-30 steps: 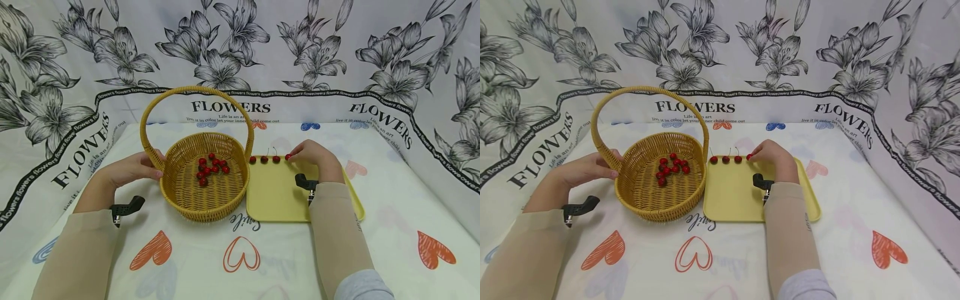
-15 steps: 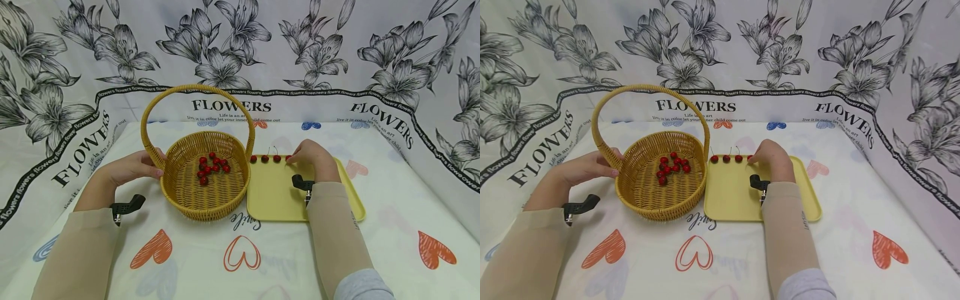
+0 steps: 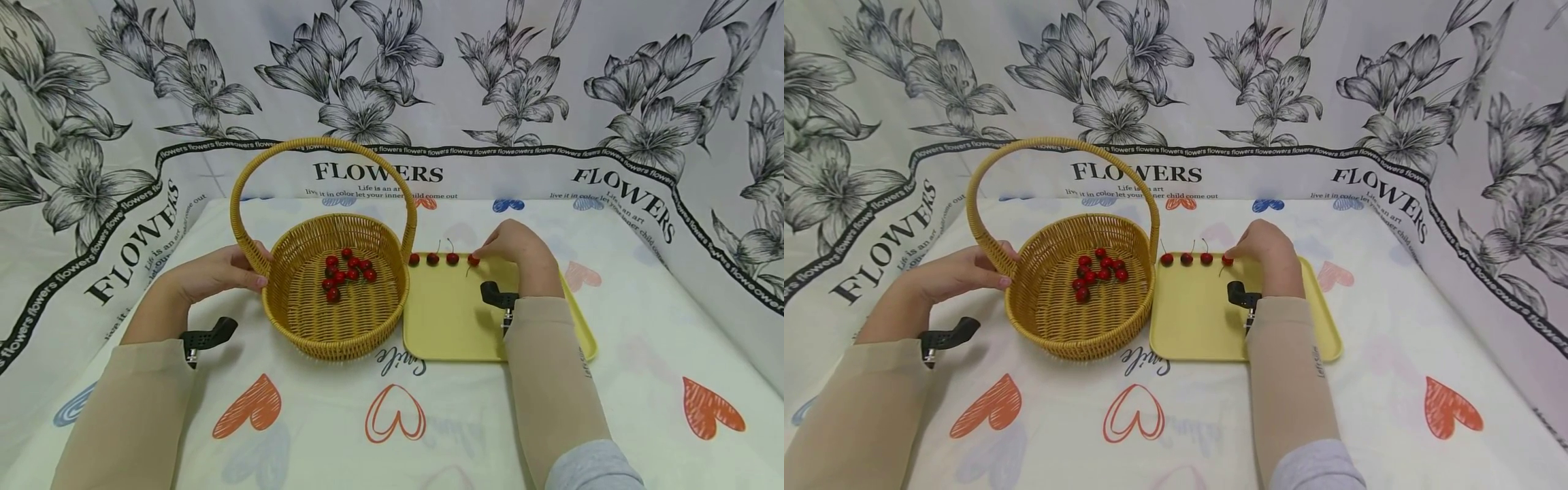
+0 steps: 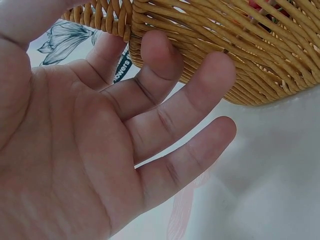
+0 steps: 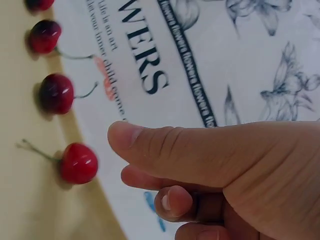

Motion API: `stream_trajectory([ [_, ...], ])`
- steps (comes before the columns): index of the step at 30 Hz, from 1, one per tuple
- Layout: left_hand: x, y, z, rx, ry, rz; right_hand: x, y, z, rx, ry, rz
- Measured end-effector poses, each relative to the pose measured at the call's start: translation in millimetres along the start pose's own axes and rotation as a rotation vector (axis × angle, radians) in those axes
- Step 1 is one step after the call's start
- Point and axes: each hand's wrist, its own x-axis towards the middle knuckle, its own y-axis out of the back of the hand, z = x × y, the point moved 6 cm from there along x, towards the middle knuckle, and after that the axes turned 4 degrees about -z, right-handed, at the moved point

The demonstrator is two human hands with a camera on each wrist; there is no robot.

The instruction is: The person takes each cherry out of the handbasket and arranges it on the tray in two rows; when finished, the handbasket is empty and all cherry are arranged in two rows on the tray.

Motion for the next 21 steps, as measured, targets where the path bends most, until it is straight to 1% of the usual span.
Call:
stream_trajectory([
  [6,-0.1,-0.3,0.6,-0.010,-0.020,-0.016,-11.5,14,-16,0.088,0.063,0.017],
  [10,-0.2,-0.6,0.7,-0.011,-0.019,-0.020,-20.0,20,-30,0.153,0.143,0.028],
  [15,0.3,-0.2,-1.1,-0.011,-0.006,-0.013,-31.5,26,-49,0.202,0.231,0.045],
  [19,0.2,-1.0,-0.2,-0.015,-0.006,-0.010,-42.9,29,-66,0.231,0.300,0.038],
  [21,0.3,-1.7,0.6,-0.018,-0.004,-0.007,-49.7,29,-76,0.246,0.336,0.020],
])
